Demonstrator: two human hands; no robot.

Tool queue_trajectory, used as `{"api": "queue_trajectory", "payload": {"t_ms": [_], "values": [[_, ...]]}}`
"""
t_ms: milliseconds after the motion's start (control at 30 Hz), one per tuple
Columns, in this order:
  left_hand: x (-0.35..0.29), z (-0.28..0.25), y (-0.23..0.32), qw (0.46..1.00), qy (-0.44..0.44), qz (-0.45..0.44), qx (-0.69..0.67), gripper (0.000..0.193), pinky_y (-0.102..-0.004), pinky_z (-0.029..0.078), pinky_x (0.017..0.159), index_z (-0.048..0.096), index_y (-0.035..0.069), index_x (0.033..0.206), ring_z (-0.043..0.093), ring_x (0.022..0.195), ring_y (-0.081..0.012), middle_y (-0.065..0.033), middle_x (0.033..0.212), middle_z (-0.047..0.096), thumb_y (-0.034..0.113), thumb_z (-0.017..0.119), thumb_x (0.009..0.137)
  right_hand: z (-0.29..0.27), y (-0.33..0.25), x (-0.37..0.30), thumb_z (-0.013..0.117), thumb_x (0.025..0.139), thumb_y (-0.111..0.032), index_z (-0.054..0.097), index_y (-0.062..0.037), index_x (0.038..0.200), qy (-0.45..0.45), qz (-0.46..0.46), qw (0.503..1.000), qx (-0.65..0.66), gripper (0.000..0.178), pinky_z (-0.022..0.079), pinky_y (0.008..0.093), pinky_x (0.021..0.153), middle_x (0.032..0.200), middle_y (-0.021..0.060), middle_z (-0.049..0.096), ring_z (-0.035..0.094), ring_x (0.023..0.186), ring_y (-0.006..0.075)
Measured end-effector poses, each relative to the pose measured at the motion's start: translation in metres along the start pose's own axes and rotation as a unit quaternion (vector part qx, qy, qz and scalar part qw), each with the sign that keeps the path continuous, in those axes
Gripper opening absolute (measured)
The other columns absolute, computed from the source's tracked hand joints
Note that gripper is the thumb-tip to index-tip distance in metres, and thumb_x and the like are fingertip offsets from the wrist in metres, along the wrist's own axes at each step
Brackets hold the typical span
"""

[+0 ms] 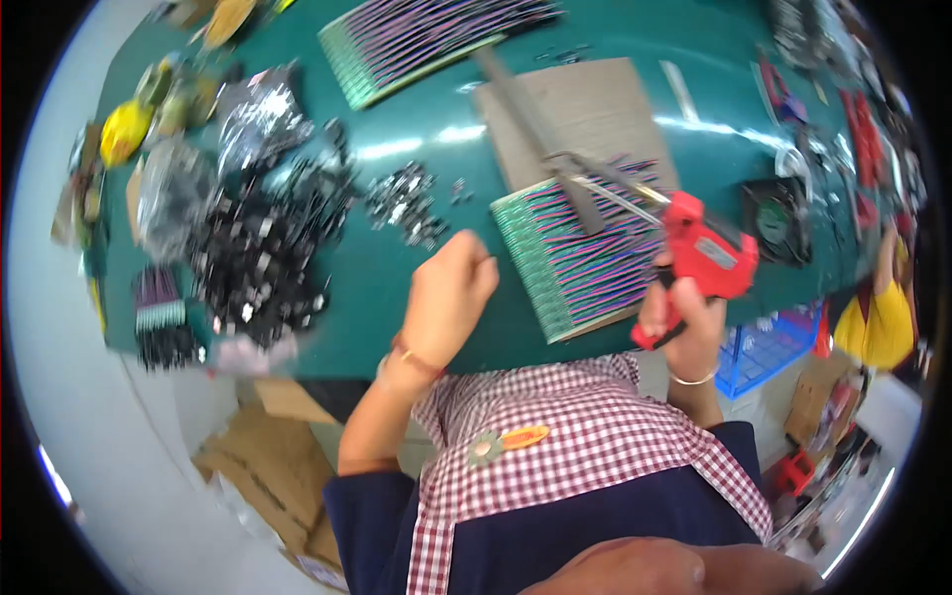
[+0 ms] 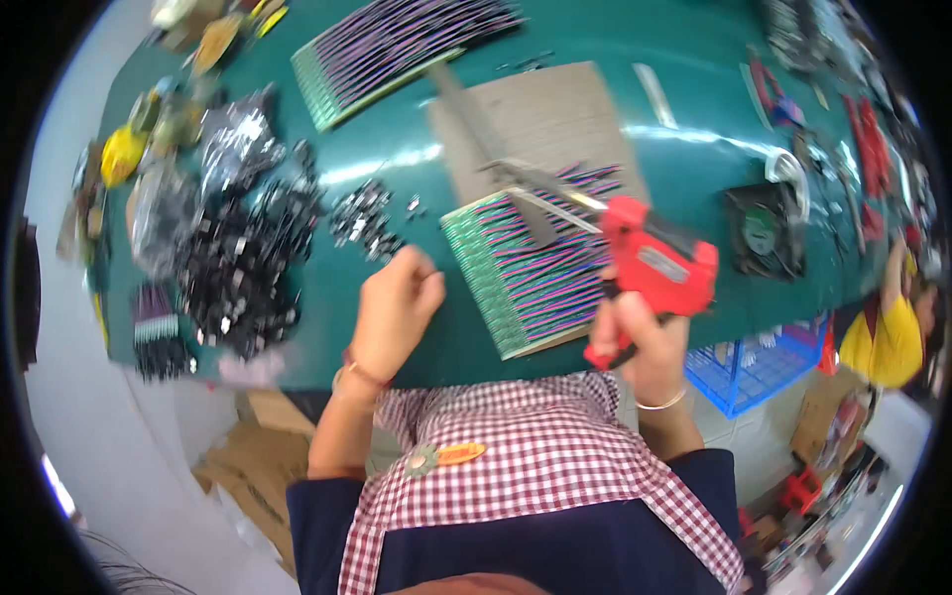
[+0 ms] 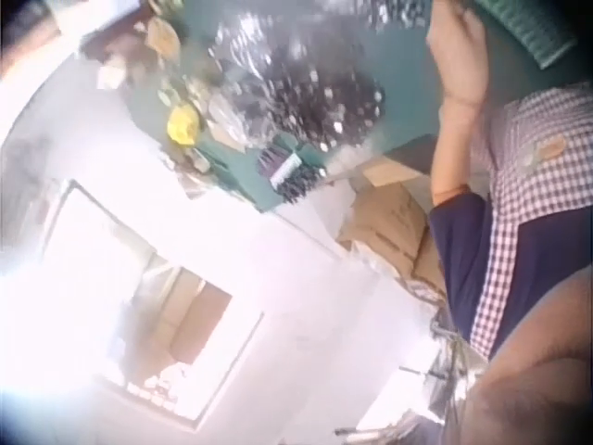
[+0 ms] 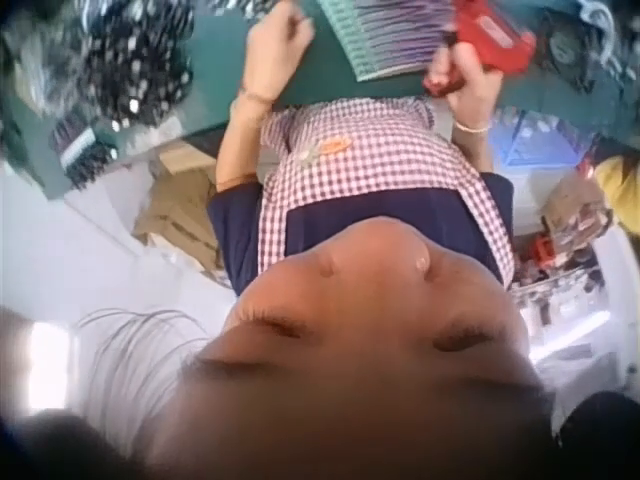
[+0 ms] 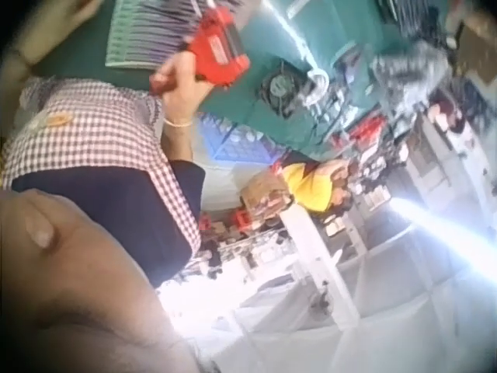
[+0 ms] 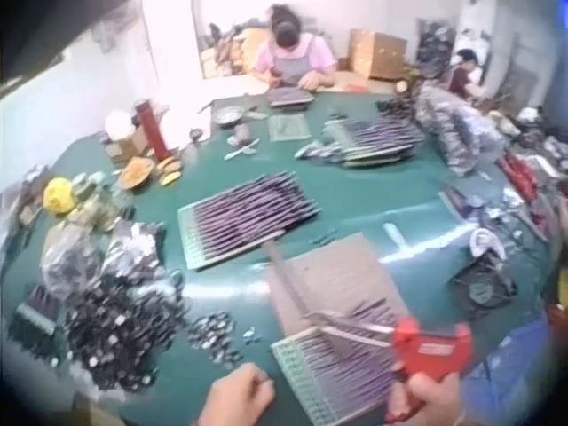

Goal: The person solders colored wires onto a green electronic circuit board using a red soldering iron.

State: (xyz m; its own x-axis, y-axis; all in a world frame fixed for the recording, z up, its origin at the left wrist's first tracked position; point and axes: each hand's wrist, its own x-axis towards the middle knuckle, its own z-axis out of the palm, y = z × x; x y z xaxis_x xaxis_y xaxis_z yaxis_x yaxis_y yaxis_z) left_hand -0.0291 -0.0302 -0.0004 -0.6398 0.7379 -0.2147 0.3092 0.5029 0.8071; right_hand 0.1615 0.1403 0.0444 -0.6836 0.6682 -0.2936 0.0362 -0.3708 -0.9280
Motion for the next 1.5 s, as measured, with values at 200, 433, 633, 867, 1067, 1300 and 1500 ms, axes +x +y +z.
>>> {"api": "queue_trajectory", "payload": {"t_ms": [200,433,633,867,1067,1300,1500], "values": [[-0.017,0.010,0.056,0.905,-0.053,-0.053,-0.419,0.002,-0.0264,0.053,0.056,0.051,-0.005,0.088,0.058,0.061,-0.0143,-0.0100,0.081,0.057,-0.004,0.049,0.087,0.032,0.012,0.006,0.069,0.079,-0.012,0.056,-0.0062,0.101,-0.103,0.017,0.994,-0.010,0.025,0.047,0.0262,0.073,0.090,-0.0010,0.060,0.056,0.083,0.0077],[-0.031,0.030,0.062,0.938,-0.011,-0.012,-0.347,0.007,-0.0235,0.051,0.048,0.052,-0.007,0.085,0.056,0.059,-0.0112,-0.0111,0.082,0.057,-0.001,0.052,0.088,0.043,0.004,0.000,0.065,0.077,-0.011,0.043,-0.0040,0.118,-0.097,-0.090,0.978,-0.161,0.046,0.049,0.0326,0.071,0.089,0.0127,0.063,0.064,0.083,0.0248],[-0.033,0.029,0.060,0.983,-0.004,0.021,-0.180,0.014,-0.0208,0.042,0.043,0.054,-0.004,0.079,0.054,0.051,-0.0077,-0.0057,0.065,0.056,0.006,0.058,0.088,0.040,0.008,-0.001,0.068,0.076,-0.010,0.043,-0.0052,0.122,-0.104,-0.091,0.973,-0.184,0.052,0.048,0.0310,0.074,0.100,0.0135,0.059,0.063,0.088,0.0234],[-0.030,0.019,0.058,0.987,-0.042,0.080,-0.134,0.010,-0.0229,0.044,0.048,0.054,-0.003,0.079,0.056,0.052,-0.0097,-0.0061,0.063,0.059,0.003,0.058,0.086,0.037,0.002,0.003,0.065,0.077,-0.008,0.042,-0.0030,0.120,-0.159,-0.068,0.962,-0.212,0.049,0.048,0.0336,0.077,0.101,0.0166,0.061,0.063,0.094,0.0293],[-0.026,0.008,0.058,0.990,-0.093,0.103,-0.028,0.009,-0.0246,0.045,0.049,0.053,-0.004,0.078,0.059,0.054,-0.0114,-0.0089,0.064,0.060,0.000,0.060,0.081,0.040,0.008,0.003,0.061,0.076,-0.008,0.044,-0.0043,0.117,-0.184,-0.079,0.956,-0.215,0.044,0.049,0.0374,0.076,0.097,0.0184,0.062,0.061,0.092,0.0365],[-0.027,0.015,0.050,0.964,-0.126,-0.053,-0.228,0.009,-0.0228,0.043,0.048,0.052,-0.003,0.076,0.054,0.052,-0.0069,-0.0070,0.060,0.060,-0.001,0.061,0.079,0.040,0.004,-0.002,0.060,0.077,-0.009,0.046,-0.0038,0.115,-0.161,-0.073,0.965,-0.196,0.040,0.049,0.0368,0.076,0.094,0.0175,0.062,0.062,0.092,0.0349],[-0.012,0.009,0.042,0.964,-0.173,0.000,-0.201,0.012,-0.0215,0.042,0.045,0.052,-0.001,0.075,0.053,0.050,-0.0065,-0.0043,0.062,0.060,0.004,0.058,0.084,0.040,0.008,0.001,0.065,0.080,-0.008,0.053,-0.0036,0.110,-0.105,-0.022,0.983,-0.146,0.033,0.049,0.0278,0.075,0.089,0.0045,0.064,0.061,0.083,0.0125]]}}
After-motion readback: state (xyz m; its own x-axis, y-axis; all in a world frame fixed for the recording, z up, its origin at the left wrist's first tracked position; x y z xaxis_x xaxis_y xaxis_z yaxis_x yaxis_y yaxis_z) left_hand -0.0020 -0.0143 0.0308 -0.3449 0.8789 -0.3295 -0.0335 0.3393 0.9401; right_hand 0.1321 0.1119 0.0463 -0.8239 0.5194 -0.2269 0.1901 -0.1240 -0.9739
